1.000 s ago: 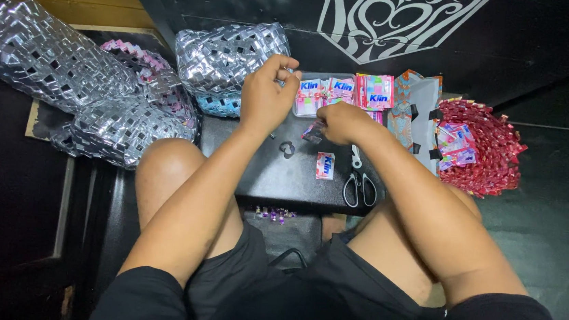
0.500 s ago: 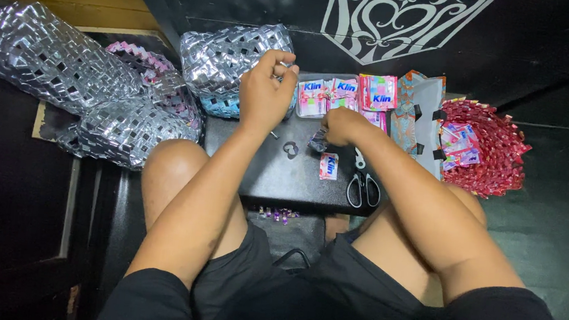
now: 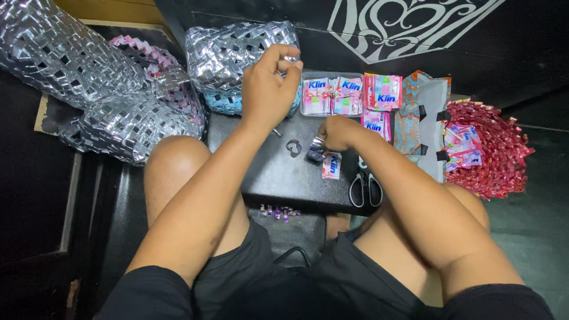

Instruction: The person unfolds and flattens several small plastic detergent packets by hand on a low workspace.

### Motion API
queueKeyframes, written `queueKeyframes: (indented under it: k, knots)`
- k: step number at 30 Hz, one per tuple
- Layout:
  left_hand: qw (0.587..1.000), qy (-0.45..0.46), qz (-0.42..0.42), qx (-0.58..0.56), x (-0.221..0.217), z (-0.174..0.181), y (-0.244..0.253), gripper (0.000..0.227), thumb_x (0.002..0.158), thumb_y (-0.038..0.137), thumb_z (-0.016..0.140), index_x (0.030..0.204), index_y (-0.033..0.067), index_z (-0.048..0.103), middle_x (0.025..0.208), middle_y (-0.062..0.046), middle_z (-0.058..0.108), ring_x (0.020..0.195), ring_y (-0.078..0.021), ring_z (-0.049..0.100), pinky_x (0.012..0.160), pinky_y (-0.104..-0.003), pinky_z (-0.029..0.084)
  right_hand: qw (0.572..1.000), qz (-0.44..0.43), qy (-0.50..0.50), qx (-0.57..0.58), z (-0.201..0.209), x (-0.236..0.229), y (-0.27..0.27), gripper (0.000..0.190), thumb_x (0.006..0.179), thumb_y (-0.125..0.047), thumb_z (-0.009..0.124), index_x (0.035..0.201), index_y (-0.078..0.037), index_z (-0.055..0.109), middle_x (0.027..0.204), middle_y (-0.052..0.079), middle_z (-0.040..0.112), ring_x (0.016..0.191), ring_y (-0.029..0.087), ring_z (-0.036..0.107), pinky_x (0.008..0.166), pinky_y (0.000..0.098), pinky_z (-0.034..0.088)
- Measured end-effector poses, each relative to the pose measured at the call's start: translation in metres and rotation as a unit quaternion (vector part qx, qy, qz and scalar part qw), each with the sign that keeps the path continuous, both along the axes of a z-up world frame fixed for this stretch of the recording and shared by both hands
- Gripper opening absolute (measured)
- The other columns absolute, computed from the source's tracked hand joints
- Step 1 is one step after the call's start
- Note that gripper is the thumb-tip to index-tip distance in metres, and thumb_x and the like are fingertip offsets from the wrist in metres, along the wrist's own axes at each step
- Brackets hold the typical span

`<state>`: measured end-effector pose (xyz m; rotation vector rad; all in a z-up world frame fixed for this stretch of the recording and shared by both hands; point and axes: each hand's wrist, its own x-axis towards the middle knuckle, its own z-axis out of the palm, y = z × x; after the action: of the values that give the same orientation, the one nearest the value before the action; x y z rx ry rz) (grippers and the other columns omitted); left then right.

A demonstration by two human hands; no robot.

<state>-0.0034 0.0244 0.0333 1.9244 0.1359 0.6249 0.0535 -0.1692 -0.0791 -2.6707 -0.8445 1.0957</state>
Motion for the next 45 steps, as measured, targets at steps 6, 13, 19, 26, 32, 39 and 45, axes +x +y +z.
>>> queueKeyframes:
  k: [6,13,19,26,32,39,45]
  knots:
    - [1.0,0.004,0.025,-0.008,0.002,0.012,0.014,0.019,0.094,0.013,0.061,0.111,0.0202,0.066,0.078,0.004,0.073,0.056,-0.009,0.059,0.059,-0.029,0.048,0.992,0.004,0.025,-0.124,0.029,0.002,0.019,0.051,0.086,0.0,0.054,0.133,-0.012,0.069,0.131,0.016,0.068,0.115,0.038,0.067,0.092,0.0449,0.058]
    - [0.987,-0.029,0.086,-0.136,-0.003,0.037,0.057,0.037,0.102,0.044,0.043,0.11,0.0149,0.064,0.079,-0.001,0.073,0.051,-0.0081,0.062,0.054,-0.023,0.049,0.995,-0.05,-0.008,-0.082,0.01,0.017,0.008,0.06,0.084,-0.005,0.057,0.142,-0.018,0.061,0.14,0.018,0.06,0.125,0.04,0.06,0.093,0.0483,0.055]
    - [0.96,-0.022,0.102,-0.261,-0.006,0.032,0.073,0.048,0.098,0.05,0.037,0.108,0.0112,0.064,0.075,-0.004,0.071,0.049,-0.0106,0.062,0.05,-0.023,0.041,0.969,-0.195,0.068,0.135,-0.006,0.028,0.013,0.022,0.084,-0.006,0.069,0.105,-0.012,0.073,0.09,0.005,0.073,0.063,0.017,0.071,0.063,0.0306,0.051]
    - [0.966,-0.061,0.102,-0.229,-0.01,0.032,0.084,0.048,0.1,0.049,0.036,0.106,0.0091,0.063,0.074,-0.007,0.071,0.048,-0.0117,0.062,0.047,-0.021,0.04,0.989,-0.052,-0.02,-0.14,0.013,0.022,0.016,0.046,0.09,-0.014,0.057,0.136,-0.009,0.062,0.134,0.019,0.064,0.12,0.04,0.064,0.092,0.0482,0.056]
    - [0.962,-0.057,0.116,-0.24,-0.015,0.032,0.101,0.049,0.099,0.049,0.035,0.107,0.0089,0.064,0.073,-0.006,0.071,0.049,-0.0116,0.063,0.049,-0.022,0.041,0.968,0.02,0.003,-0.249,0.017,0.005,0.0,0.043,0.092,-0.033,0.068,0.126,-0.005,0.068,0.124,0.016,0.069,0.111,0.035,0.069,0.086,0.0437,0.06]
    - [0.956,-0.047,0.126,-0.261,-0.013,0.033,0.104,0.052,0.096,0.053,0.036,0.104,0.0099,0.065,0.07,-0.006,0.07,0.047,-0.0128,0.062,0.048,-0.023,0.039,0.979,0.111,-0.08,-0.152,-0.062,-0.034,-0.034,0.073,0.068,-0.051,0.094,0.118,-0.011,0.059,0.115,0.014,0.069,0.094,0.039,0.073,0.068,0.0522,0.058]
    - [0.964,-0.054,0.085,-0.245,-0.009,0.03,0.093,0.052,0.098,0.051,0.037,0.106,0.0076,0.065,0.072,-0.008,0.07,0.048,-0.0121,0.061,0.049,-0.021,0.043,0.983,0.095,-0.085,-0.134,-0.079,-0.023,-0.04,0.036,0.082,-0.025,0.074,0.116,-0.018,0.066,0.108,0.015,0.074,0.095,0.041,0.073,0.073,0.0527,0.059]
